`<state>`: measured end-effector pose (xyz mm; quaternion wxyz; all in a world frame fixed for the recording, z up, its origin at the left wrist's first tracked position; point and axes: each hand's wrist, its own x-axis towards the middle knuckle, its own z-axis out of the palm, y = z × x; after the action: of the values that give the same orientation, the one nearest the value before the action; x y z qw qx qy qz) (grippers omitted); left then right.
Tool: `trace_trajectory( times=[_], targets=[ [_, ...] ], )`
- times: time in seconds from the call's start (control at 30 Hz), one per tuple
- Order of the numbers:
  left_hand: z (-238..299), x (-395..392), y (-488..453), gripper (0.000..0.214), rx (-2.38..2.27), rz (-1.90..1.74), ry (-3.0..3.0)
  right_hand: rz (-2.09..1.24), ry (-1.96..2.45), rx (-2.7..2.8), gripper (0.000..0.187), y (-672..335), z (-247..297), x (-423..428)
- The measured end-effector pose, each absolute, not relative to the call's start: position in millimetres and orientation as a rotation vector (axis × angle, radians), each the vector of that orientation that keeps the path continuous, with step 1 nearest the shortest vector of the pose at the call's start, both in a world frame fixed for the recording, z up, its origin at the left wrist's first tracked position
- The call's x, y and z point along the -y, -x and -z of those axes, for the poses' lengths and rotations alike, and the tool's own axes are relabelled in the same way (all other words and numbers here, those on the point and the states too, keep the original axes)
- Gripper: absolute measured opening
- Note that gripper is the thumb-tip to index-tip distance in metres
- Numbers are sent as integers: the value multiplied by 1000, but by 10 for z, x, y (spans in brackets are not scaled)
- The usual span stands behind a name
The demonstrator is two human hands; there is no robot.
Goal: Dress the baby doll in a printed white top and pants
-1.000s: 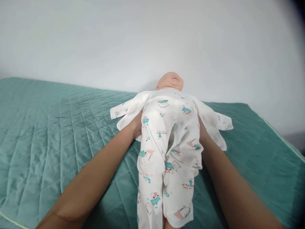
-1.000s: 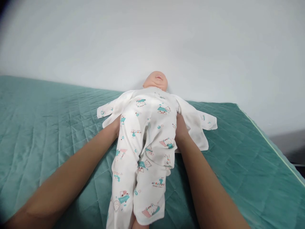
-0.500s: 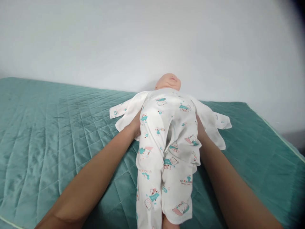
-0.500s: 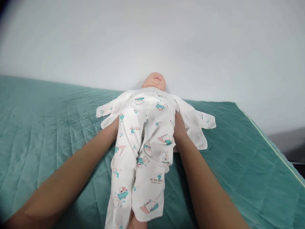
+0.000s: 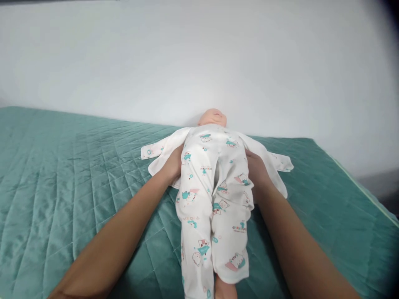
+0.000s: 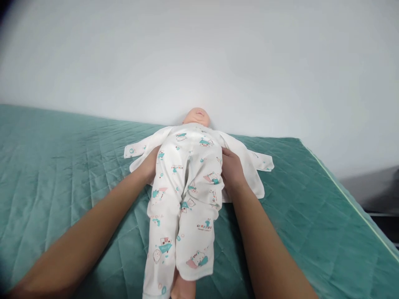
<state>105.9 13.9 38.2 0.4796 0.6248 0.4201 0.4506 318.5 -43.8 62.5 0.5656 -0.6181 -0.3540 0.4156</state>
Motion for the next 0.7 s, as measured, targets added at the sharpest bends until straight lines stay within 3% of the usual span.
trace_trajectory(
  times=[0.13, 0.4, 0.7],
  targets=[
    [-450, -116, -1004, 24, -1016, -1105, -1594, -905, 1486, 747, 25, -3191, -615, 433],
    [-481, -307, -931, 18, -1351, -1354, -1791, -230, 1613, 1082, 18, -3327, -500, 361],
    [-493, -565, -956, 20, -980, -1250, -2018, -481, 1318, 1112, 18, -3247, -485, 221]
  ],
)
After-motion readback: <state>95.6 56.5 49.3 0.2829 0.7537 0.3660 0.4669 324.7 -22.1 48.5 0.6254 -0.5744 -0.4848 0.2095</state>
